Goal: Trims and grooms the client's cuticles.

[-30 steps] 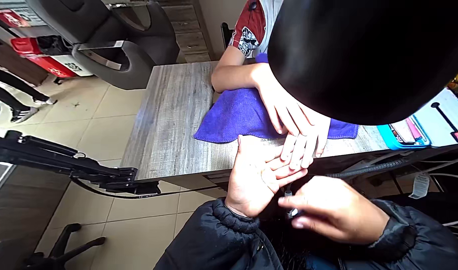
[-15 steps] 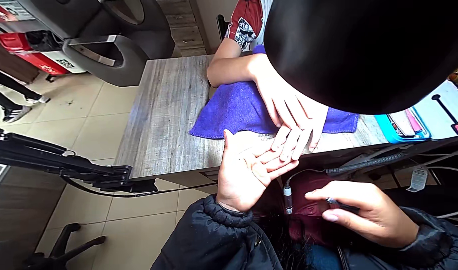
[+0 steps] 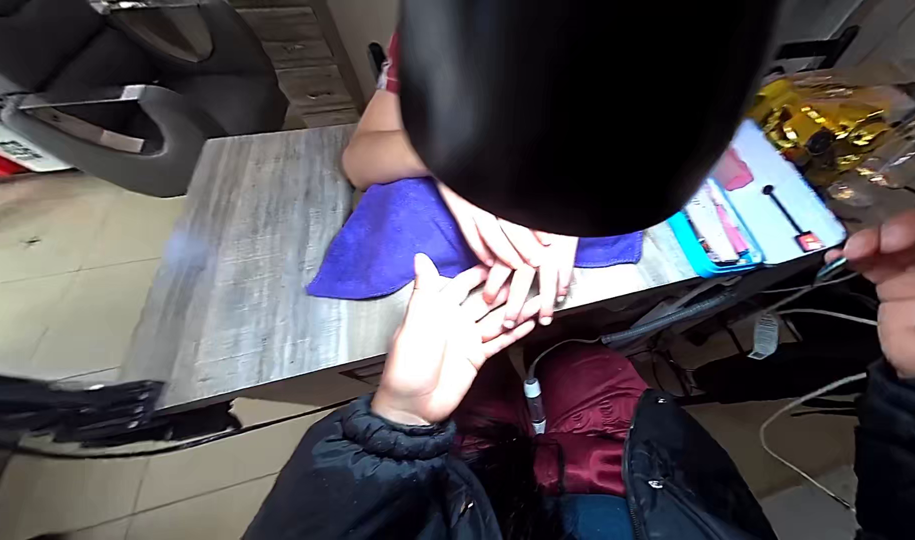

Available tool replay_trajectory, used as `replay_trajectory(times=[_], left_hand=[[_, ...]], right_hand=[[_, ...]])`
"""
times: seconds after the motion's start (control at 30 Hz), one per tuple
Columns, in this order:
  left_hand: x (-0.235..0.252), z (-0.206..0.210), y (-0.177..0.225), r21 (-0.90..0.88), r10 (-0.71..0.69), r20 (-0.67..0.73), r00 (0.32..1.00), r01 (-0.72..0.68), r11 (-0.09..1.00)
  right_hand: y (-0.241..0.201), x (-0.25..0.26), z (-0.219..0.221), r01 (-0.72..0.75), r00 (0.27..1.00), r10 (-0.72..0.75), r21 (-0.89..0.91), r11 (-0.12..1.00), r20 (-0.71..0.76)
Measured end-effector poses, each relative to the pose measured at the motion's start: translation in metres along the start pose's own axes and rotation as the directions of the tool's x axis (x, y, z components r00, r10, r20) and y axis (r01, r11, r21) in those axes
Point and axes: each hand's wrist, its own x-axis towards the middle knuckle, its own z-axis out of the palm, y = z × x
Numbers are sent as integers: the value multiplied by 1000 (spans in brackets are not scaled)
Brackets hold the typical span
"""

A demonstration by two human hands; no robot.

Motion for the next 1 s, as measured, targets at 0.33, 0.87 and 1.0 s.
replay_trajectory(times=[0.33, 0.87, 1.0], left_hand=[[13, 9, 4, 64, -38, 24, 999, 37, 997], [48, -4, 16, 40, -205, 251, 946, 202, 979], [60, -12, 13, 16, -204, 346, 916, 212, 977]], right_hand=[[46, 63, -66, -383, 924, 260, -660, 647, -281], [99, 72, -107, 37, 999, -2, -847, 530, 42], [76, 73, -97, 28, 994, -97, -773, 634, -43]])
